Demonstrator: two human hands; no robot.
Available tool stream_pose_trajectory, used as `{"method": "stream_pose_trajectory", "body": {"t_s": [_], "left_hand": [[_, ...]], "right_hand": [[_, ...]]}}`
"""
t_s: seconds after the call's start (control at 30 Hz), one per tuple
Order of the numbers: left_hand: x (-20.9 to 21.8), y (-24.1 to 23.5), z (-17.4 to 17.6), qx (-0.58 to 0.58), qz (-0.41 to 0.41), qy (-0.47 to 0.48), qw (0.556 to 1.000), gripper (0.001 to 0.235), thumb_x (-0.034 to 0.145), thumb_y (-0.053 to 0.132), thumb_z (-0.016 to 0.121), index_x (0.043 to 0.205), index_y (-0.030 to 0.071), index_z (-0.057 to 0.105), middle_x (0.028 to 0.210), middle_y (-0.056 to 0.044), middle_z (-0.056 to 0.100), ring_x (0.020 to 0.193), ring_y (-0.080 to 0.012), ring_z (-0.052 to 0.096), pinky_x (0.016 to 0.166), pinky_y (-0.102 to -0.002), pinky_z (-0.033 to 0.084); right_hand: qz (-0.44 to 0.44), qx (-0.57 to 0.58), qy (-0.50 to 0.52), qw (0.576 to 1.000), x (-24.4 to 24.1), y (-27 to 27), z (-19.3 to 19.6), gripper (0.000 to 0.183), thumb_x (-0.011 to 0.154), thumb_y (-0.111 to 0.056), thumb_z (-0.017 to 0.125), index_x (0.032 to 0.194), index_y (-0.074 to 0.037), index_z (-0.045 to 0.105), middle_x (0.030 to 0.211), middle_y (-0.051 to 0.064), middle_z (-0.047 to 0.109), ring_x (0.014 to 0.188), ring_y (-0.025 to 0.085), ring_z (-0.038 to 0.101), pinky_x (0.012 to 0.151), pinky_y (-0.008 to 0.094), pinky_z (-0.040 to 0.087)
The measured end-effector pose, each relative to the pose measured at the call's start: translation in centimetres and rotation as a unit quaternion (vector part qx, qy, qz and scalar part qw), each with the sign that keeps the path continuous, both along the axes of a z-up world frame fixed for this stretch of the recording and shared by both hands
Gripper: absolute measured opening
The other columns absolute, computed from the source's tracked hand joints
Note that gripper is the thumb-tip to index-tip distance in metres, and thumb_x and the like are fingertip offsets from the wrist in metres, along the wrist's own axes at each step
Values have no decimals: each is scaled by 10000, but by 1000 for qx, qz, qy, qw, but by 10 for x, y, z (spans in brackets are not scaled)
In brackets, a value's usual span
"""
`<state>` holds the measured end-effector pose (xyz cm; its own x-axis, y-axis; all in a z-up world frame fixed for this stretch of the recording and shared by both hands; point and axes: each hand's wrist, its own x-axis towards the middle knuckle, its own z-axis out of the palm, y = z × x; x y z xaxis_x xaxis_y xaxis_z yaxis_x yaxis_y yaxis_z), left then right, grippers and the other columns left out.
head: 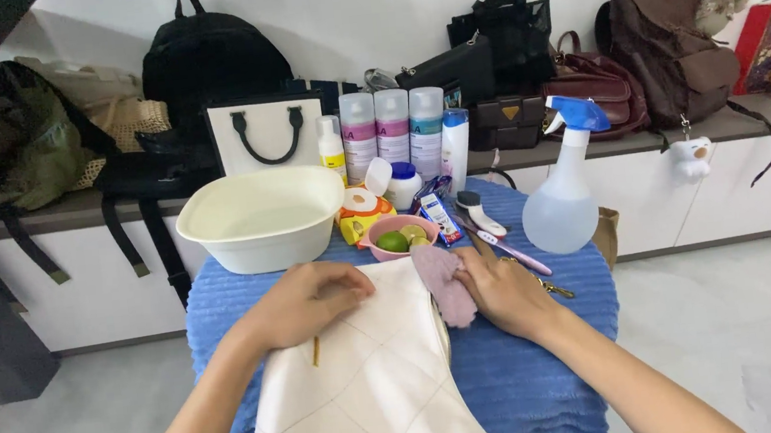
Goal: The person cleans a white quilted handbag by first spraying it with a liquid from a spray bottle, then wiping the surface with a white cloth. They then use a grey cloth to wipe the bag again, focusing on the zipper and edges.
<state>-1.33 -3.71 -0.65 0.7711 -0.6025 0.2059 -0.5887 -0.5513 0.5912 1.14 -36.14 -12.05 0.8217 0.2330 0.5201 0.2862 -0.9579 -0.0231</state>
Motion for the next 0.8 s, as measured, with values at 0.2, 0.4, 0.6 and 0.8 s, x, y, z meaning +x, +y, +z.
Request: {"method": "stream_pose_trajectory", "body": {"t_s": [0.2,0.4,0.6,0.8], "left_hand": [[5,-4,-5,34,1,8,999,274,907,199,652,1132,123,789,1162,-115,801,1227,-407,660,1078,-531,469],[2,-11,-2,68,14,4,998,246,917,177,642,1112,153,791,1154,-84,801,1229,-364,668,1085,-497,472],[1,-16,-3,93,37,-3,995,254,903,197,653,1109,189,800,1152,-56,803,1201,-341,688,1073,-469,486],[11,-18,-7,120,23,-28,992,277,889,248,660,1126,185,786,1158,-78,797,1204,-375,676,1068,-508,491]], "right_hand": [[53,277,94,955,-31,21,41,332,997,-297,605,1312,-197,633,1112,206,759,1065,440,703,877,501,570],[42,474,118,872,-27,4,31,350,1064,-235,480,1269,-137,746,1111,136,793,1033,219,721,956,420,541],[-31,570,-58,819,-38,-22,32,221,1060,-182,565,1098,-47,736,504,150,606,390,227,603,376,305,480],[144,672,13,726,-110,-29,53,205,1054,-253,622,1156,-110,728,811,2,605,737,122,624,644,248,546]]}}
